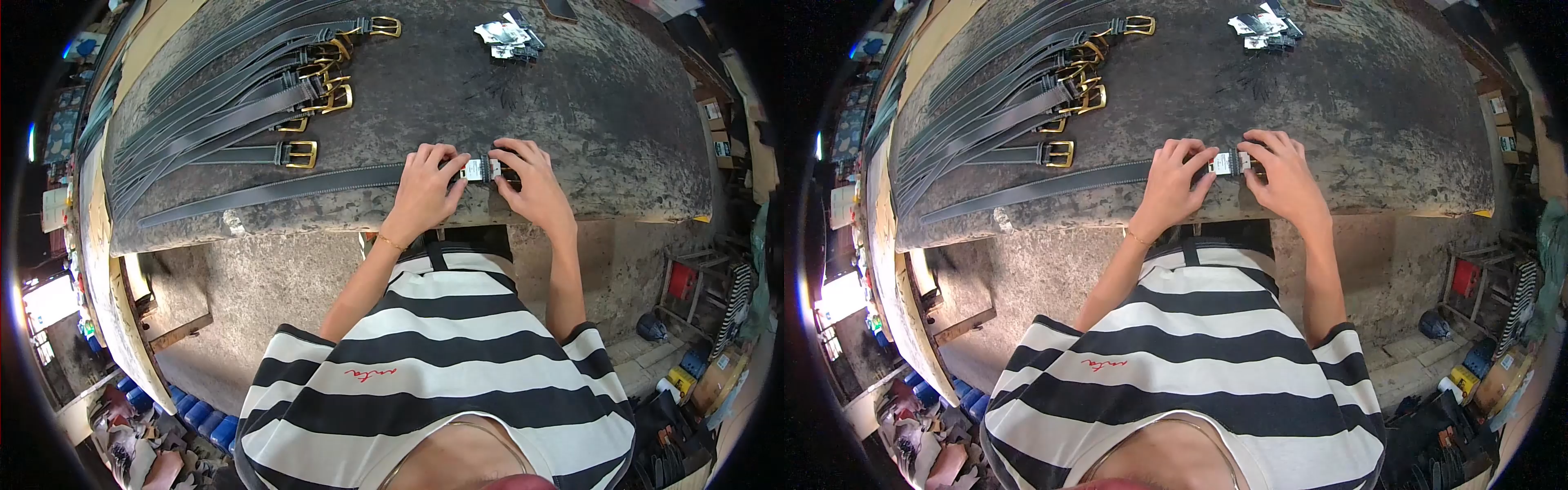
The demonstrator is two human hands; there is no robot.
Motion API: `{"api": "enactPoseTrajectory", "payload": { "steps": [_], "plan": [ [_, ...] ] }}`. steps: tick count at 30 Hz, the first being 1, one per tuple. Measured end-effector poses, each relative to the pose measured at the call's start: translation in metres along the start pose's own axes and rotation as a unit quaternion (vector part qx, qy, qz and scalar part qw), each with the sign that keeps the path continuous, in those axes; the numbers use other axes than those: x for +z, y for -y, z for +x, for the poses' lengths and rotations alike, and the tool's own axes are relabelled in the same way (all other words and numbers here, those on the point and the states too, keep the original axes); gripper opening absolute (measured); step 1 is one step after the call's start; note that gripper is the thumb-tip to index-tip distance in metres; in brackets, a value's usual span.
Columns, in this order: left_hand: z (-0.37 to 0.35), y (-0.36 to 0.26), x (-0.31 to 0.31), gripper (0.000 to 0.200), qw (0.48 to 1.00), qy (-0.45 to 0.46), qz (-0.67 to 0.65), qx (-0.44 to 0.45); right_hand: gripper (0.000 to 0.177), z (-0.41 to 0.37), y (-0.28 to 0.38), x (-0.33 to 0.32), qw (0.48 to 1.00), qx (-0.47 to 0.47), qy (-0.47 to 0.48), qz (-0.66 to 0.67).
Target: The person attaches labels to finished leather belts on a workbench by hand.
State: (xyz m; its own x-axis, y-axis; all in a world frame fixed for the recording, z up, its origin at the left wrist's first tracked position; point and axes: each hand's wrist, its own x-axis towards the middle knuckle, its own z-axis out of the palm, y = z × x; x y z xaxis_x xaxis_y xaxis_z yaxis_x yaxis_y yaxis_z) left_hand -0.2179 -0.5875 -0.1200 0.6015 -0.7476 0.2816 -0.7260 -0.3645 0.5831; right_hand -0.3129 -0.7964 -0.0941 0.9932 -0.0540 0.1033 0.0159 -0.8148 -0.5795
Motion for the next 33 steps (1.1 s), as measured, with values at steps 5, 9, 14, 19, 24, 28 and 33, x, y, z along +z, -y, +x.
{"api": "enactPoseTrajectory", "payload": {
  "steps": [5, 9, 14, 19, 24, 28, 33],
  "plan": [
    [0.000, 0.001, 0.000, 0.037, 1.000, -0.020, -0.006, 0.003, 0.040, -0.003, 0.004, -0.003, 1.000, 0.011, -0.007, 0.016],
    [-0.001, 0.000, 0.000, 0.037, 1.000, -0.021, -0.019, 0.004, 0.040, -0.003, 0.001, -0.003, 1.000, 0.012, 0.004, 0.019],
    [-0.001, 0.003, 0.004, 0.036, 0.999, -0.036, -0.003, 0.006, 0.041, -0.004, 0.000, 0.002, 1.000, 0.008, -0.002, 0.018],
    [0.000, 0.002, 0.004, 0.035, 0.999, -0.040, -0.011, 0.004, 0.041, -0.005, 0.002, 0.006, 0.999, 0.024, -0.018, 0.020],
    [-0.001, 0.002, 0.003, 0.034, 0.999, -0.040, -0.015, 0.003, 0.043, -0.005, 0.005, 0.008, 0.999, 0.029, -0.022, 0.022],
    [-0.001, 0.002, 0.003, 0.034, 0.999, -0.042, -0.015, 0.001, 0.043, -0.005, 0.004, 0.008, 0.999, 0.027, -0.022, 0.027],
    [-0.002, 0.003, 0.005, 0.034, 0.999, -0.039, -0.014, -0.002, 0.048, -0.004, 0.005, 0.003, 0.999, 0.028, -0.009, 0.027]
  ]
}}
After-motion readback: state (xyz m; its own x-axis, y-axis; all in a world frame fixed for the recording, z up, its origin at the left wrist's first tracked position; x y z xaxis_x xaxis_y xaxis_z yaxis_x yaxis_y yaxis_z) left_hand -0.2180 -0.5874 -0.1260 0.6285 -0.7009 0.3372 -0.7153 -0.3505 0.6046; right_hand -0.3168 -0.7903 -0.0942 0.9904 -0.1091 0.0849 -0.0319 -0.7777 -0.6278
